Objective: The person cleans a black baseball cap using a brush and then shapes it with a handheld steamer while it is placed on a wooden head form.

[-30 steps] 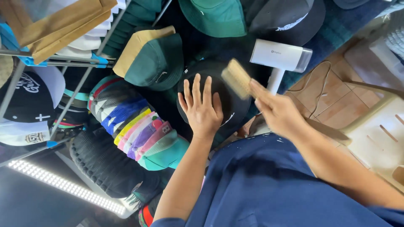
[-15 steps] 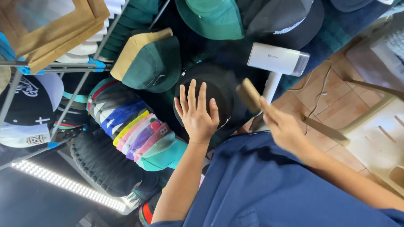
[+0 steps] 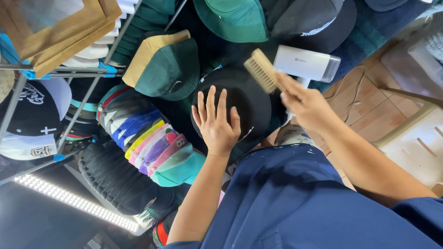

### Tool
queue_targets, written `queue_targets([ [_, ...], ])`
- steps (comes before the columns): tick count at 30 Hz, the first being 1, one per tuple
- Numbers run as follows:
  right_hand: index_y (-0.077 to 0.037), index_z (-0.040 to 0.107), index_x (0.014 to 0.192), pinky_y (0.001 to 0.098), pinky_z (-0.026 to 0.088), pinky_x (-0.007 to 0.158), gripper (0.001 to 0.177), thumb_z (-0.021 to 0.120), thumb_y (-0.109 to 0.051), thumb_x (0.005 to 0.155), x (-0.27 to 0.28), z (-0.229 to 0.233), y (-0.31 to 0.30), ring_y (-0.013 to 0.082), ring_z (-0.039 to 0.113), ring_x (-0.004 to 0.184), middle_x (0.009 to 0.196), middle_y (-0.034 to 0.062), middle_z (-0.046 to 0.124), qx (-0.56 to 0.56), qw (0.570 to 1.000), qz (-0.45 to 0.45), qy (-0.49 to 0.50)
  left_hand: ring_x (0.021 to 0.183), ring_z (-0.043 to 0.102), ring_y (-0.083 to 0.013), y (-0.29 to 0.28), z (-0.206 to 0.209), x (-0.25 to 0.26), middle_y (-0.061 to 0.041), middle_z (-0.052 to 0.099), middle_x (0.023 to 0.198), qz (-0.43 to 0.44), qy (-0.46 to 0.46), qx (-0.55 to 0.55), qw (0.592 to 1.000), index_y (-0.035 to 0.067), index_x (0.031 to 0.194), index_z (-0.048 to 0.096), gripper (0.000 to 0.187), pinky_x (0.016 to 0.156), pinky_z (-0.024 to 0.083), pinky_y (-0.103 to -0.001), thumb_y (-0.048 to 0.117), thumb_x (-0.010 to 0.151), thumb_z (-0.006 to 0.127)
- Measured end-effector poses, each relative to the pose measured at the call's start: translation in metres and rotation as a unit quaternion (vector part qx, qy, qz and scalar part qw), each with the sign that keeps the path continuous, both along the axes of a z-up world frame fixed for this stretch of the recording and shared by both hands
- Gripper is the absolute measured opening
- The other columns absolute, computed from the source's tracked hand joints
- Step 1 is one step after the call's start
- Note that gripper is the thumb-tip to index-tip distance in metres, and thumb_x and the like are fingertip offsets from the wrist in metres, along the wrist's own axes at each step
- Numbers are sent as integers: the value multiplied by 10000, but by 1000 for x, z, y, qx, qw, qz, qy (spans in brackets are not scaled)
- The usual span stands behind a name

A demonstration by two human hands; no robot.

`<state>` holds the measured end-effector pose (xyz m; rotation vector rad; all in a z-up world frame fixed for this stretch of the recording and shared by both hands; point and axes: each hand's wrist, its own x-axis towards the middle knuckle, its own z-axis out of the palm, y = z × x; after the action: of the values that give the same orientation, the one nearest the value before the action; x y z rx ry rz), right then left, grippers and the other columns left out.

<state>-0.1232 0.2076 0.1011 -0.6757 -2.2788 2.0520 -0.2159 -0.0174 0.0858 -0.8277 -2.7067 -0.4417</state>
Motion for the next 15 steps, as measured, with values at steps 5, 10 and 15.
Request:
queue_targets([
  [5, -302, 458, 1541, 519, 506, 1028, 506, 537, -191, 1054, -17, -93, -38, 411, 621, 1206, 1287, 222, 677, 125, 988, 76, -49, 1438, 443, -388, -1, 3, 2, -96, 553, 1483, 0, -4, 20, 1000, 180, 1370, 646, 423, 1173, 272, -570, 346, 1000, 528],
  [10, -578, 421, 1501, 510, 504, 1035, 517, 521, -340, 1052, -19, -100, -15, 429, 644, 1149, 1200, 184, 722, 204, 956, 110, -179, 1439, 444, -383, -3, 6, 0, -100, 554, 1475, -7, 0, 31, 999, 172, 1358, 649, 409, 1169, 277, -572, 339, 1004, 527],
  [15, -215, 527, 1537, 500, 546, 925, 521, 557, -90, 1032, 3, -2, -41, 397, 657, 1159, 1280, 203, 694, 104, 991, 79, 3, 1437, 461, -368, -5, 1, 0, -90, 533, 1501, 11, -20, 67, 997, 151, 1438, 573, 485, 1186, 288, -565, 359, 1000, 550],
])
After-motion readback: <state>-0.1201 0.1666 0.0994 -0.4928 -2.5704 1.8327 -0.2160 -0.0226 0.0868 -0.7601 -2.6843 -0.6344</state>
